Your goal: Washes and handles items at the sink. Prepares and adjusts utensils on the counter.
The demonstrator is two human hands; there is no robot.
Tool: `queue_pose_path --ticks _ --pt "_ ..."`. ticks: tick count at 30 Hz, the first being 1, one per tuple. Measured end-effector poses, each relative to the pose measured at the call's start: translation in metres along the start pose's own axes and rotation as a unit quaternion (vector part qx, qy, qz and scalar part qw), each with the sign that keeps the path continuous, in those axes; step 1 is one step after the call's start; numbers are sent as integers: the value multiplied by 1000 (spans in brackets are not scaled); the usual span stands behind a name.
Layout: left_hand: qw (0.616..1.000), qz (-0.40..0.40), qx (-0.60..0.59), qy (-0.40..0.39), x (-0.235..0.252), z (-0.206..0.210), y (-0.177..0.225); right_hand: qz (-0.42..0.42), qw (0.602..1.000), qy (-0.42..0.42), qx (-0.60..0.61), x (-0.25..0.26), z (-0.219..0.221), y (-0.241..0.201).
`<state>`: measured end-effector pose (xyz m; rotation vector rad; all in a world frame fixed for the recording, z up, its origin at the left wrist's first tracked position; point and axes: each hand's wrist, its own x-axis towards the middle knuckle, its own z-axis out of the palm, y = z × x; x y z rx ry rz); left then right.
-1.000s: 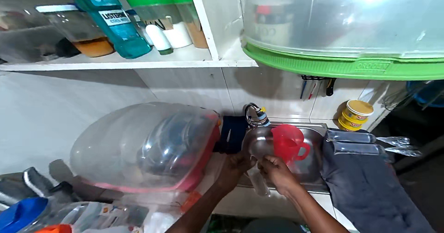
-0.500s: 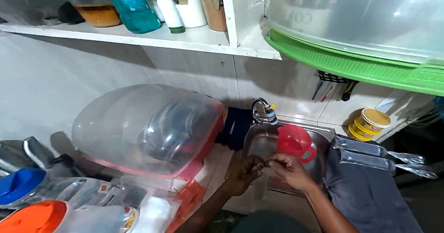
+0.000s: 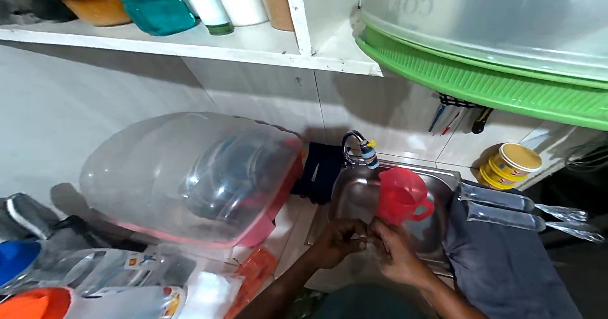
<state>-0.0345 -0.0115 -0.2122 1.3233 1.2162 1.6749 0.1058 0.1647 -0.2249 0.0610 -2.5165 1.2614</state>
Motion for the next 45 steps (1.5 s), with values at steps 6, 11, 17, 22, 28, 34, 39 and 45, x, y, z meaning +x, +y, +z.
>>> queue_pose_path --ticks 6,11,17,22,28,34,39,45 --pt "999 31 -15 30 -2 0 -7 22 993 101 52 -15 30 0" --pt "977 98 49 182 -11 25 -29 29 972 217 81 -23 62 0" --pt "935 163 155 274 -12 38 -50 -12 965 256 58 -26 61 -6" --pt "935 156 200 247 -6 40 -55 185 976 109 20 -10 2 -12" --pt "934 150 246 209 1 45 -53 269 962 -48 -13 12 -39 -15" --pt "960 102 219 144 10 42 -44 -8 970 -123 -207 24 -64 -21" --pt "972 74 171 146 15 33 -43 -174 889 -134 -402 34 -87 -45" --pt "980 89 125 128 20 32 -50 -90 919 -163 -347 26 -89 -20"
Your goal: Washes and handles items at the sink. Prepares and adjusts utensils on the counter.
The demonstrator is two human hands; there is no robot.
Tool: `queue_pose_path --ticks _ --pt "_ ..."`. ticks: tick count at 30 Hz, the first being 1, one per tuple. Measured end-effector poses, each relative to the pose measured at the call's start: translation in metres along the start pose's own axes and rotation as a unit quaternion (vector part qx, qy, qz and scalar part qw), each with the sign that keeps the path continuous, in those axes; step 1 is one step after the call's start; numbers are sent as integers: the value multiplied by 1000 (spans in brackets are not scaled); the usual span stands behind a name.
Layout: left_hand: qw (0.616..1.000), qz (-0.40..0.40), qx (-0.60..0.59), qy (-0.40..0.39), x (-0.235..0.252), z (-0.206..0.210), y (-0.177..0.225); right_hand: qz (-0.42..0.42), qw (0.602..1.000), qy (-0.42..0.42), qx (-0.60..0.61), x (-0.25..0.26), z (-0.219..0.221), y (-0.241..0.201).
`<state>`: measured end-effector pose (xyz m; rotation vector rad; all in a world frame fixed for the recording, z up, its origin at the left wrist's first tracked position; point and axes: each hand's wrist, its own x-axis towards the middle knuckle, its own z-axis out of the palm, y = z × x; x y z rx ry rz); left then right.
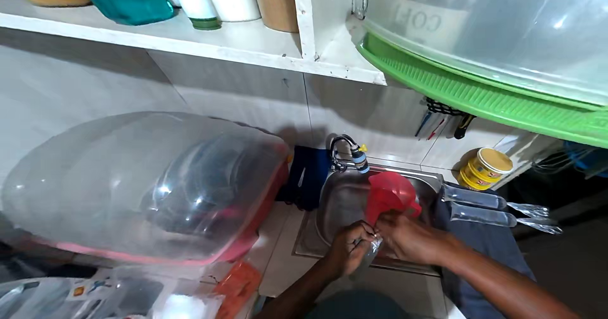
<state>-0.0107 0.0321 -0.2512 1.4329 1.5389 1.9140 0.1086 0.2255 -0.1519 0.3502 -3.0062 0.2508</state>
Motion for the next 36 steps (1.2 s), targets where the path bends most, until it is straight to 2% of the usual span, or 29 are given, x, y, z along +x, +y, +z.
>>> queue_pose_path --ticks 1,2,3,5,7,9,10,11,12,13,14,15,17,19,21,23,27,31,36 --pt "1000 -7 -3 -2 1 -2 0 -19 993 10 -112 -2 -6 -3" --pt "1000 -16 0 -4 1 -4 1 -11 987 22 -156 -4 -8 -1" --pt "1000 -22 5 -5 1 -7 1 21 990 29 -136 -8 -10 2" --pt "1000 -26 7 -1 2 -11 0 121 990 43 59 -15 -7 9" --pt "1000 -19 1 4 6 -9 0 205 937 33 281 -14 15 7" --pt "1000 -21 1 -2 7 -5 -1 205 897 -19 392 -13 38 7" --pt "1000 -18 -4 -8 8 -4 -2 171 910 -26 376 -12 40 10" --pt "1000 -16 -7 -14 9 -4 -3 112 952 -18 285 -12 34 15" --pt "1000 -16 -8 -19 10 -4 -4 50 991 -9 123 -13 21 18" --pt "1000 -17 -9 -21 10 -3 -5 23 999 7 -34 -15 8 17" --pt "1000 -19 -10 -18 11 -2 -6 20 993 33 -116 -14 -1 13" --pt "1000 -22 -11 -14 11 -1 -6 34 990 55 -122 -14 -7 6" --pt "999 -26 -11 -14 13 -3 -7 95 994 58 0 -17 -10 -10" --pt "999 -26 -16 -13 14 -3 -10 136 984 68 89 -19 9 -14" --pt "999 -24 -41 -11 14 -3 -10 143 979 125 66 -16 37 -6" --pt "996 -20 -81 -13 14 -4 -10 123 981 148 22 -10 45 2" --pt "984 -17 -178 -6 10 -10 -15 96 984 147 -37 -2 42 0" --pt "978 -65 -193 46 8 -6 -7 92 985 141 -34 0 44 2" --pt "971 -83 -224 28 11 -6 3 74 983 160 -55 4 28 2"
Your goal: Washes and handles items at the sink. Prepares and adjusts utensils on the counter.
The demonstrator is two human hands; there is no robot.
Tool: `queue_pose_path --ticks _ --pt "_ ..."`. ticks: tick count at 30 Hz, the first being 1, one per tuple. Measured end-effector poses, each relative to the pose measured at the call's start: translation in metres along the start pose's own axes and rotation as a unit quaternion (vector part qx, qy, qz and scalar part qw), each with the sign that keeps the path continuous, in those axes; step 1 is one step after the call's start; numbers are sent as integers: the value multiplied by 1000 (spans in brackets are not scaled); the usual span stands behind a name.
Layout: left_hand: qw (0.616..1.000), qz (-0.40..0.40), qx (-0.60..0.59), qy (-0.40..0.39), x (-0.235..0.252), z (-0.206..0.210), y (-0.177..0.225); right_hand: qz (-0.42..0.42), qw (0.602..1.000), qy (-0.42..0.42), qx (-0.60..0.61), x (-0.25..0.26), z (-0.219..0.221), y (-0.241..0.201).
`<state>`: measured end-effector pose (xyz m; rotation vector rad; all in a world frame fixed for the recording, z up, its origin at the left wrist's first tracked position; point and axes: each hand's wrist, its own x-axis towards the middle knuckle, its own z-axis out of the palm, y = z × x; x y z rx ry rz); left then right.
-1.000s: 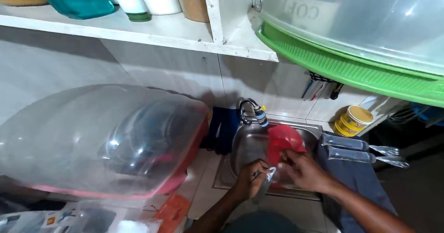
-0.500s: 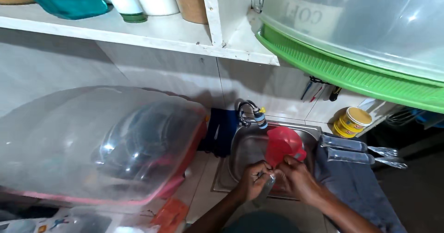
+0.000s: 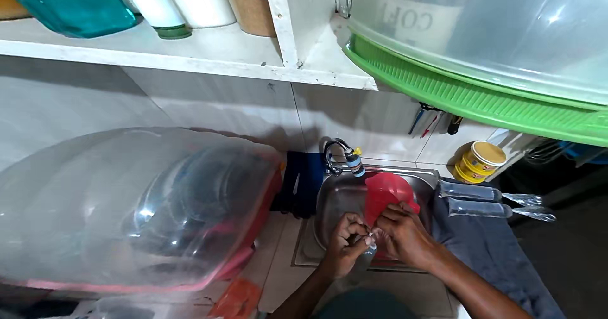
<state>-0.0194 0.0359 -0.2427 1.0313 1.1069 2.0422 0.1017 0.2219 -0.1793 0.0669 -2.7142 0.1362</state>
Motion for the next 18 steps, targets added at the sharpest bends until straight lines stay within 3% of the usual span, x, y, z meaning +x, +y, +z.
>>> queue_pose_path --ticks 5,11,14,18 --pt "996 27 79 -19 -7 2 0 33 995 88 -17 21 -47 23" --pt "979 0 193 -64 -16 -9 21 -16 990 110 81 32 -61 -22" --pt "961 77 263 -44 -30 3 44 -48 983 154 85 45 -82 -54" --pt "947 172 270 -1 -38 29 80 -88 959 260 71 51 -124 -75"
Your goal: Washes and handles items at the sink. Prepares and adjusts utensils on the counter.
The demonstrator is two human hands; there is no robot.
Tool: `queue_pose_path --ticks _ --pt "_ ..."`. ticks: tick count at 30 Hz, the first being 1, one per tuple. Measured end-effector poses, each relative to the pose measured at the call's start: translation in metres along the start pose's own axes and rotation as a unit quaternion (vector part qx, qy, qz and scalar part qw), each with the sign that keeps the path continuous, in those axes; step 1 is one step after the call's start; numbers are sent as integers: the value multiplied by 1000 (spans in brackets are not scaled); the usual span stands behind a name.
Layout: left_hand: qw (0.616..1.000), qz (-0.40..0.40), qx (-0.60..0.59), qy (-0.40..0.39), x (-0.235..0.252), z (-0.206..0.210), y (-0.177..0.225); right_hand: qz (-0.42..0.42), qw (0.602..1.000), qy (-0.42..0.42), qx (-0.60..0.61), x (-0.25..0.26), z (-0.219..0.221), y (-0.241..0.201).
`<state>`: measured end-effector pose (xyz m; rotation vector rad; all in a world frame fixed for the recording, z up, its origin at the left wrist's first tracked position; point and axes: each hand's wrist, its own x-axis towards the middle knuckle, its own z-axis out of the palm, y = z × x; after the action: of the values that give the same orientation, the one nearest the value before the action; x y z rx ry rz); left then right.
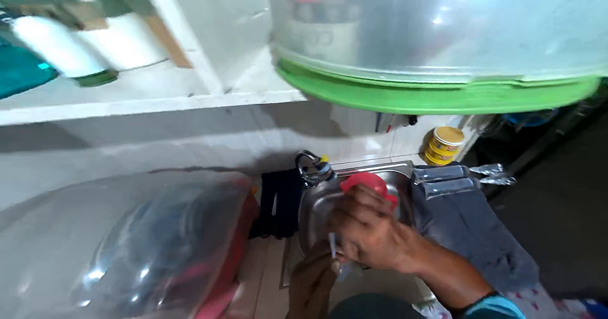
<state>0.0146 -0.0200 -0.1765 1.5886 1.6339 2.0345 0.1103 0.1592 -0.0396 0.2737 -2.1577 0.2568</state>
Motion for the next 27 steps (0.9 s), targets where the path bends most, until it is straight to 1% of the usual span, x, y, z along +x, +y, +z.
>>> queue_pose_path --ticks 3,5,7,8,9,10,11,12,13,14,15,16,17,18,20,21,22,24,27 --pt "999 -4 32 27 7 16 36 -56 996 60 -19 12 -12 -13" --pt "998 -12 50 23 14 28 60 -81 993 87 -21 12 -22 -18" --pt "999 -31 28 0 25 37 75 -76 992 102 -22 10 -38 -17" --pt "998 -52 8 -22 32 40 78 -58 993 101 -22 8 -50 -14" --pt "994 -78 -28 -64 38 42 78 -29 996 87 -18 4 -65 -8" --pt "982 -106 -78 -139 42 40 73 7 998 67 -9 -2 -79 1" --pt "959 -137 -129 -211 46 41 64 45 998 51 3 -12 -92 12" --pt "937 -185 -148 -256 45 47 57 73 996 53 11 -27 -103 27" --pt "924 -226 -117 -285 40 55 48 97 993 67 -2 -45 -115 44" --pt "910 -259 -75 -315 31 67 31 118 989 87 -28 -65 -129 62" --pt "895 -281 -68 -339 20 82 3 143 982 103 -62 -88 -146 80" --pt "888 -291 -83 -347 11 102 -24 173 974 109 -101 -114 -164 97" --pt "886 -287 -81 -354 7 125 -48 209 962 107 -138 -141 -182 115" --pt "887 -271 -35 -373 8 149 -70 250 948 101 -169 -171 -198 134" --pt "877 -211 129 -411 23 201 -102 349 911 85 -201 -238 -221 176" --pt "861 -178 210 -427 32 229 -116 403 889 80 -202 -271 -229 198" --pt "847 -148 267 -435 40 256 -130 457 865 79 -190 -303 -236 219" --pt "829 -86 343 -433 51 303 -160 550 817 91 -147 -358 -242 261" --pt "812 24 427 -397 61 349 -204 645 751 121 -71 -419 -225 310"
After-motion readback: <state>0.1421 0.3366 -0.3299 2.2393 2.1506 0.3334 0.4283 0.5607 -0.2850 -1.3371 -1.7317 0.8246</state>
